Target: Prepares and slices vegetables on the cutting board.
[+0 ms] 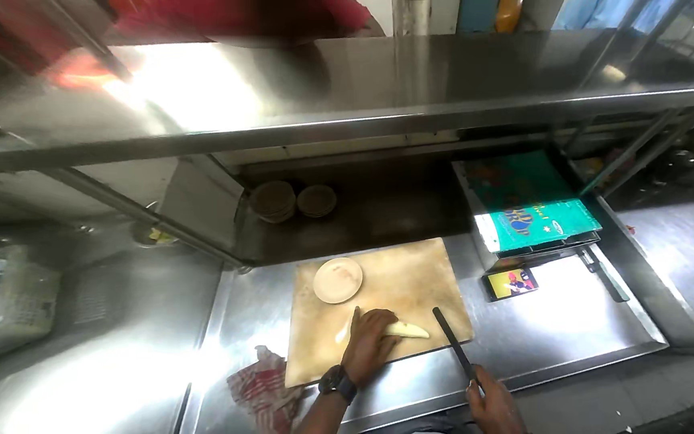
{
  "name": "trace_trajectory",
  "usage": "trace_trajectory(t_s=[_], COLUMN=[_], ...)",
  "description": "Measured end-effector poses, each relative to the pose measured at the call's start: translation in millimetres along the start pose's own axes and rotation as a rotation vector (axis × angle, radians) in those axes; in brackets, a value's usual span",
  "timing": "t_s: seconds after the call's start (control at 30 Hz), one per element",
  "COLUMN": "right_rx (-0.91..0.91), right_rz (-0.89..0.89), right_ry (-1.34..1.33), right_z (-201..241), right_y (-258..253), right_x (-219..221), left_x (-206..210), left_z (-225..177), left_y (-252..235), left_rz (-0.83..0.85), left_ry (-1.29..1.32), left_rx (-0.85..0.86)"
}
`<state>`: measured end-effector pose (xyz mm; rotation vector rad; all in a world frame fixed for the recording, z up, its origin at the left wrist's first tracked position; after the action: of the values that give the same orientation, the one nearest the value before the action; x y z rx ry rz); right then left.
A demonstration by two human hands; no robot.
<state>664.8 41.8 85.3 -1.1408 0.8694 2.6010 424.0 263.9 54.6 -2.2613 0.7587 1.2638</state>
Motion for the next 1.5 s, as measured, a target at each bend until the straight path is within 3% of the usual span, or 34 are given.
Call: trace_trajectory(t_s=[0.23,0.4,1.0,1.23,1.5], right_rx=[-0.007,0.038,0.012,0.063,0.084], right_rz=[-0.058,0.089,0.131,0.016,-0.045], right_ry=[0.156,0.169,0.180,-0.010,-0.022], right_z=[4,8,37,17,-7], right_y=[-4,-15,-21,-26,-19], right_x=[1,2,-9,-10,-3], left_x=[14,13,22,14,14], left_z=[4,1,-18,-25,-21], left_y=[9,-2,-28,-68,-69], left_rz=[-0.182,-0.127,0.098,-0.052,-0.044], left_ry=[0.063,0.071,-0.035,-0.042,-0.048], left_rx=[-0.036,0.014,-0.058,-0.026,0.013])
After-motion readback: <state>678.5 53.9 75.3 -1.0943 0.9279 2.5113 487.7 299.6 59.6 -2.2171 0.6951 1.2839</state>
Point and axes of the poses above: each hand's wrist, its own y-axis away from the middle knuckle, its own x-axis out of the palm, z = x × y, the point moved 2 cm from there along -y, towards the middle knuckle, and after that the axes turned 4 degrees about -z, right-handed, at the moved point
